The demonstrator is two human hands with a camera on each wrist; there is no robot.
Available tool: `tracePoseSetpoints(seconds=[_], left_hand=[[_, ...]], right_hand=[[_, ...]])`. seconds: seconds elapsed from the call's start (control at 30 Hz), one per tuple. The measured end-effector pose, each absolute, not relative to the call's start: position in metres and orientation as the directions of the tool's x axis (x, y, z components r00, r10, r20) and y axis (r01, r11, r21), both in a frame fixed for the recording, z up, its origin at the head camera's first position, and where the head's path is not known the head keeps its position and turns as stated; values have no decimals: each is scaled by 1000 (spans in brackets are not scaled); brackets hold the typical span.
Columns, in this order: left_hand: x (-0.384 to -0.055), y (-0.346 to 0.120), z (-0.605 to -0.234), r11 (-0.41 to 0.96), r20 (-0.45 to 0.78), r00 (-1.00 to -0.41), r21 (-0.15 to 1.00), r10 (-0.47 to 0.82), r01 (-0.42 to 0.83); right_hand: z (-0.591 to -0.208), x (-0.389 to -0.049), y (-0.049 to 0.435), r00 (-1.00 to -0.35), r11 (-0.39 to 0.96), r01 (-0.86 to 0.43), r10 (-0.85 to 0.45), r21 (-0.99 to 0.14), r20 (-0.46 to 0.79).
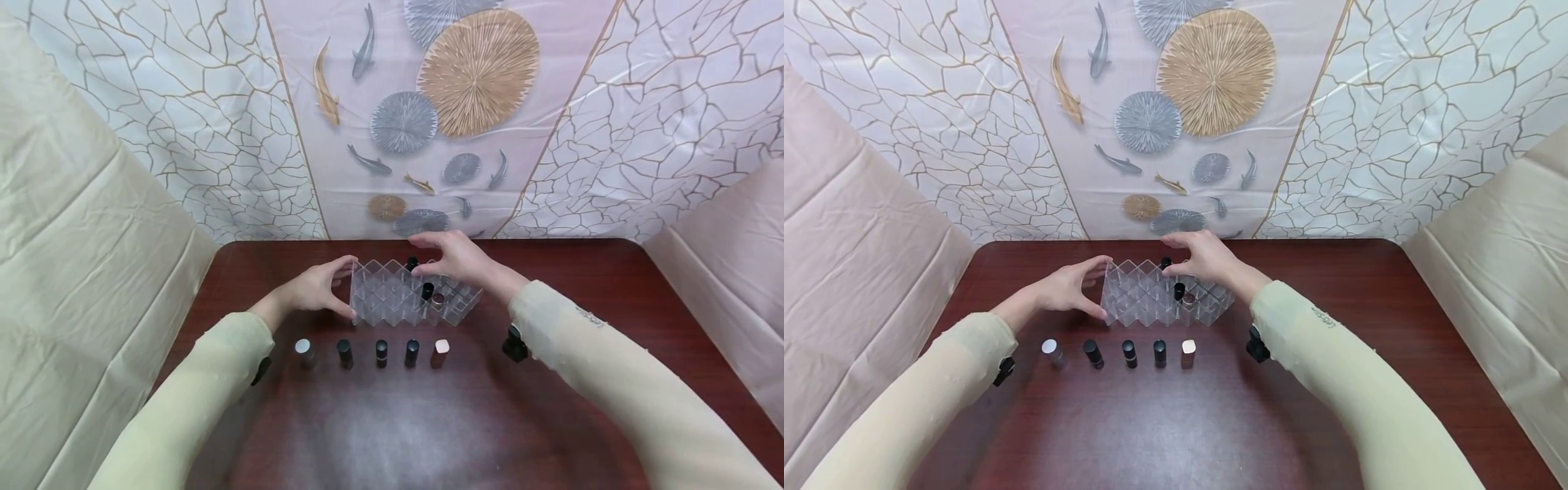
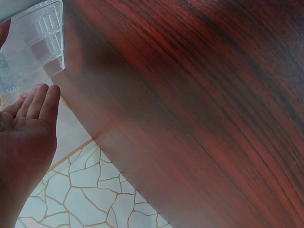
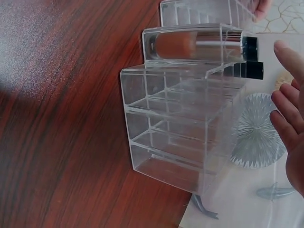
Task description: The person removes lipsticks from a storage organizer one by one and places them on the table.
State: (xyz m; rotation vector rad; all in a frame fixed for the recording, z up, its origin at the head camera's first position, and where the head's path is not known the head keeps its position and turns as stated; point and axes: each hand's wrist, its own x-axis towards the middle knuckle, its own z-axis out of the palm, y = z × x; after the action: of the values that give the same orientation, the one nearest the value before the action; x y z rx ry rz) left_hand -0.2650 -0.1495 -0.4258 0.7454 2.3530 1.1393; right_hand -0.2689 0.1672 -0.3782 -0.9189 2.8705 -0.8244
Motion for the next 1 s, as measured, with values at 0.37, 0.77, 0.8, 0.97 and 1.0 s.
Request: tracePoseSetpoints(seconds=[0.37,0.77,0.8,0.97,1.0], left_hand=[[-266,-150,-427,543,-138,-776,788,615,289],[-265,-148,-427,528,-111,-779,792,617,306],[-265,-148,-427,529,-111,-779,792,617,306],[-266,-149,-428,532,-113,-780,789,616,306],[-266,-149,-429,534,-113,-781,788,615,306]], right_hand=[[-392,-276,164,-813,676,-551,-567,-490,132],[-404,-279,162,-820,654,-541,-550,-529,159],[-405,-279,163,-819,652,-542,-551,-530,160],[-406,-279,162,-819,653,-546,-550,-525,167],[-406,-279,161,-820,656,-545,-547,-523,167]])
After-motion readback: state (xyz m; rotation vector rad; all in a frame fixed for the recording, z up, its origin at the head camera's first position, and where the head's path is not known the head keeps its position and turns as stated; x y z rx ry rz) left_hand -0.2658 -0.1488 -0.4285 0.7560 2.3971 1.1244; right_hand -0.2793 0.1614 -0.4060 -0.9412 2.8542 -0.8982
